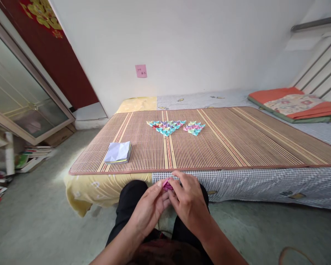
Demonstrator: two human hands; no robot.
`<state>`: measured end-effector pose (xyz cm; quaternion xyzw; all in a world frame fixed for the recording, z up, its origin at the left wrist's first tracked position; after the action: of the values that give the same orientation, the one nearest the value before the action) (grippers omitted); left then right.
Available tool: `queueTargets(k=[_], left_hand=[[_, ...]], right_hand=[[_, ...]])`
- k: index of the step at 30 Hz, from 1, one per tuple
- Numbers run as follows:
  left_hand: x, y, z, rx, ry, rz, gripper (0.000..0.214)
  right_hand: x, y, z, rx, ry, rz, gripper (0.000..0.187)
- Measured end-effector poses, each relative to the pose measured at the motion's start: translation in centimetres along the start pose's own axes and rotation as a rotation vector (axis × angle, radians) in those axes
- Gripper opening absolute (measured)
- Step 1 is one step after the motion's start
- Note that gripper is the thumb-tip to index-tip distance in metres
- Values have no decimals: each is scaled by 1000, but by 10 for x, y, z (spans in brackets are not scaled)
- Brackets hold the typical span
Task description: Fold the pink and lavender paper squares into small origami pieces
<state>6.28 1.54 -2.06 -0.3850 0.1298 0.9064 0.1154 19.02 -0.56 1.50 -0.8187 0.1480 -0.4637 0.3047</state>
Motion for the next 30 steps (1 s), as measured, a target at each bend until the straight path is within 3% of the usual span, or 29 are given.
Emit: queueTargets(k=[8, 18, 25, 30], left_hand=[[-1, -2, 0, -7, 5, 11, 36], [2, -2, -11, 44, 10, 86, 14], [5, -3, -16, 191, 69, 265, 37], [4, -5, -15, 188, 130, 244, 39]], right_hand=[[-2, -2, 1, -5, 63, -42, 17], [-15, 0, 12, -49, -158, -149, 17], [-20, 1, 15, -81, -260, -275, 19], [-16, -1, 12, -96, -332, -282, 22]])
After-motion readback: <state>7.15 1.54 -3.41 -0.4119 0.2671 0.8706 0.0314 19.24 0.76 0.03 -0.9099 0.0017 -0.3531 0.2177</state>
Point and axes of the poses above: each hand's wrist, its own y-axis away from the middle knuckle, its own x-axis out of the back of the hand, z = x × y, the point moved 4 cm from there along -y, towards the middle knuckle, and after that the axes turned 9 degrees about -x, right-handed, at the moved point
